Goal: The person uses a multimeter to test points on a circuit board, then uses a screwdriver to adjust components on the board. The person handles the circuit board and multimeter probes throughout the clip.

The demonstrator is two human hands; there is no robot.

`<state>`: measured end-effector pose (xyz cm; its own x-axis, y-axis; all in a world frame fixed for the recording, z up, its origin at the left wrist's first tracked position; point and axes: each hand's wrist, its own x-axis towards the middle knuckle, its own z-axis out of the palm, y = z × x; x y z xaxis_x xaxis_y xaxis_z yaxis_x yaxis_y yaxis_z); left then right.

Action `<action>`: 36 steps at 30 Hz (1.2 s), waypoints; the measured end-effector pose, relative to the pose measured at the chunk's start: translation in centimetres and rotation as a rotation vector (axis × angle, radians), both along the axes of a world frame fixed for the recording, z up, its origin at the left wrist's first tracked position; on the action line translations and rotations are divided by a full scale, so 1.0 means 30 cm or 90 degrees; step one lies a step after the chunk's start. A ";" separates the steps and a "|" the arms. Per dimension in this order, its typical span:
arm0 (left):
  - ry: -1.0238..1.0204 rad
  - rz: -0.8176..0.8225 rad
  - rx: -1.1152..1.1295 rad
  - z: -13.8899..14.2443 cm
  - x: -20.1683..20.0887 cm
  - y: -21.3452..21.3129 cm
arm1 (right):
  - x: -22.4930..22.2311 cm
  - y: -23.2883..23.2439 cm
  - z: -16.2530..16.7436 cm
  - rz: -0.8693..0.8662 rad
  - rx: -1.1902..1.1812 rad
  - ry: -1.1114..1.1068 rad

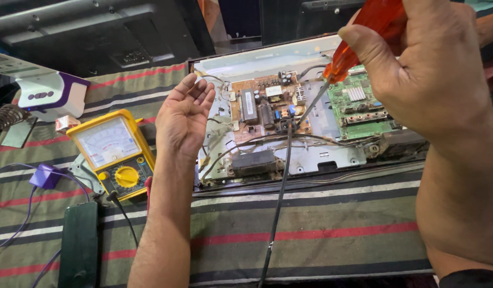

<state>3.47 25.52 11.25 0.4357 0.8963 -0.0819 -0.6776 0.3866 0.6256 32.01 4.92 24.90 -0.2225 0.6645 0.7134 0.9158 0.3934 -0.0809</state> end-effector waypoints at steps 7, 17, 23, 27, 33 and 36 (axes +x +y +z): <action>-0.001 -0.002 -0.003 0.021 -0.003 -0.017 | 0.006 0.001 0.003 -0.013 -0.003 -0.009; -0.016 -0.011 0.005 0.015 -0.004 -0.012 | -0.001 0.030 -0.026 -0.004 0.025 -0.018; -0.011 -0.016 0.004 0.020 -0.001 -0.014 | -0.061 0.084 -0.027 -0.008 0.105 -0.023; -0.022 -0.037 0.034 0.029 -0.003 -0.022 | -0.053 0.054 0.000 -0.049 0.078 -0.026; -0.004 -0.016 0.006 0.048 0.005 -0.031 | -0.068 0.075 -0.004 -0.029 0.083 0.003; -0.001 -0.019 0.020 0.046 0.004 -0.029 | -0.076 0.080 -0.009 -0.031 0.091 0.000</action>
<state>3.60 24.66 12.63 0.4626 0.8850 -0.0536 -0.6669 0.3871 0.6367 29.72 7.32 24.63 -0.1921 0.5667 0.8012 0.9343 0.3554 -0.0274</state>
